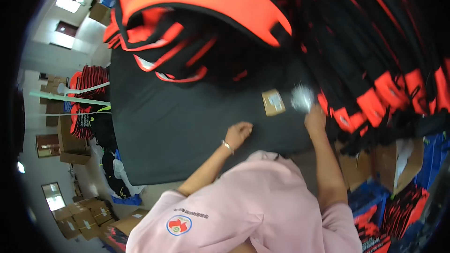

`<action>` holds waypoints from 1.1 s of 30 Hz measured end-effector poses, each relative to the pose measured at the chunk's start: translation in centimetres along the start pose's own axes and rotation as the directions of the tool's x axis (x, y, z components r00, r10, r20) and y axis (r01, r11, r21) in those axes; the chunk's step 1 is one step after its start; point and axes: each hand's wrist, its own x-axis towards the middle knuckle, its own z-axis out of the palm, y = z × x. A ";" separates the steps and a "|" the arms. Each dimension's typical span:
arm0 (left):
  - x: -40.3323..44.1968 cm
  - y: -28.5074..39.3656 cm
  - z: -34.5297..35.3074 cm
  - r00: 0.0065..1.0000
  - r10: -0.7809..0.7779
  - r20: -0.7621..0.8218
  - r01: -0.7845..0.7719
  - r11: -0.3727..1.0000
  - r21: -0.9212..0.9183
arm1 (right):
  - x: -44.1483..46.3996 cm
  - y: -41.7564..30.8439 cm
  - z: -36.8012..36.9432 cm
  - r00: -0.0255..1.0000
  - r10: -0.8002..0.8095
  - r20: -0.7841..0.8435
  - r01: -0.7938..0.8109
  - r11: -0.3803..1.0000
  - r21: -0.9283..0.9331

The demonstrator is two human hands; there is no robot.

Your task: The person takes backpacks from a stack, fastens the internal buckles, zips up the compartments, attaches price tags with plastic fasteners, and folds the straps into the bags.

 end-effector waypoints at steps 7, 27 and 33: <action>-3.0 16.8 -10.1 0.945 0.177 -0.274 -0.253 0.928 -0.273 | -1.0 0.6 -3.5 1.000 0.019 -0.018 -0.015 0.979 0.201; -16.2 45.7 -11.6 0.240 0.847 -0.473 -0.734 0.478 0.482 | -6.0 -0.7 -7.7 0.880 -0.454 0.140 0.273 0.725 0.633; -14.1 46.5 -12.4 -0.043 0.891 -0.451 -0.836 0.215 0.505 | -5.4 3.4 -0.2 0.906 -0.367 0.211 0.219 0.832 0.509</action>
